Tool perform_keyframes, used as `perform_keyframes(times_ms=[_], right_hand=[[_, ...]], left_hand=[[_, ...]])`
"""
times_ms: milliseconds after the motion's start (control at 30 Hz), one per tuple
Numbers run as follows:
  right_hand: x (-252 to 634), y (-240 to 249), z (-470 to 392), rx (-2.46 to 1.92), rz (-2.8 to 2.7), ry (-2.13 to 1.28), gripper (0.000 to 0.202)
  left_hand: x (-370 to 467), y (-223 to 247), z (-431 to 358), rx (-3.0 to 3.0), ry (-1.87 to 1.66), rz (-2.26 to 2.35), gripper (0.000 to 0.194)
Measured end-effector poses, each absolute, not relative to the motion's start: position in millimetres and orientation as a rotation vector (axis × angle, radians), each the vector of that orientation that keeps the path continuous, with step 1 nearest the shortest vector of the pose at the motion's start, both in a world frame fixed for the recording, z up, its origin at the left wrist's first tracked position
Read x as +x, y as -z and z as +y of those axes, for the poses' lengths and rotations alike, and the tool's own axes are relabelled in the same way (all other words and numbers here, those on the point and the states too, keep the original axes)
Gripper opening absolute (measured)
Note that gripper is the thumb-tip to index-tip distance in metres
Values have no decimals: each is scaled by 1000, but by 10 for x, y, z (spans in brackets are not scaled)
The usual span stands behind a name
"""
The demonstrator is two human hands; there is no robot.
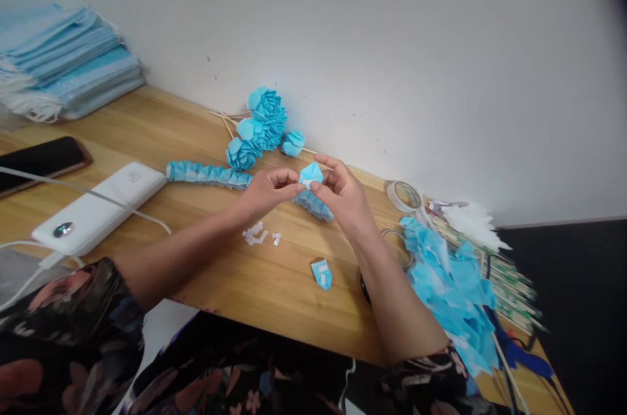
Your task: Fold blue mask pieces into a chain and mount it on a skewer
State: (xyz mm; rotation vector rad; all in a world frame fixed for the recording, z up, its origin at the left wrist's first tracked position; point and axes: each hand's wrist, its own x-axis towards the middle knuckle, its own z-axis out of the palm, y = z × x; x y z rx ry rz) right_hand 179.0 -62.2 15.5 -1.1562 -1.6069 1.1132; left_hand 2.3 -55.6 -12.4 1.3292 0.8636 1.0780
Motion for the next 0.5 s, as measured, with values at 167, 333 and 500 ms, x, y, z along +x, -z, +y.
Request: perform_keyframes(times_ms=[167, 333, 500], right_hand=[[1785, -149, -625, -1166, -1596, -1052, 49], [1743, -116, -657, -1169, -1655, -1009, 53], [1704, -92, -685, -1214, -1714, -916, 52]], left_hand=[[30, 136, -523, 1307, -1012, 808, 38], [24, 183, -522, 1313, -1048, 811, 34], [-4, 183, -507, 1344, -1034, 884, 30]])
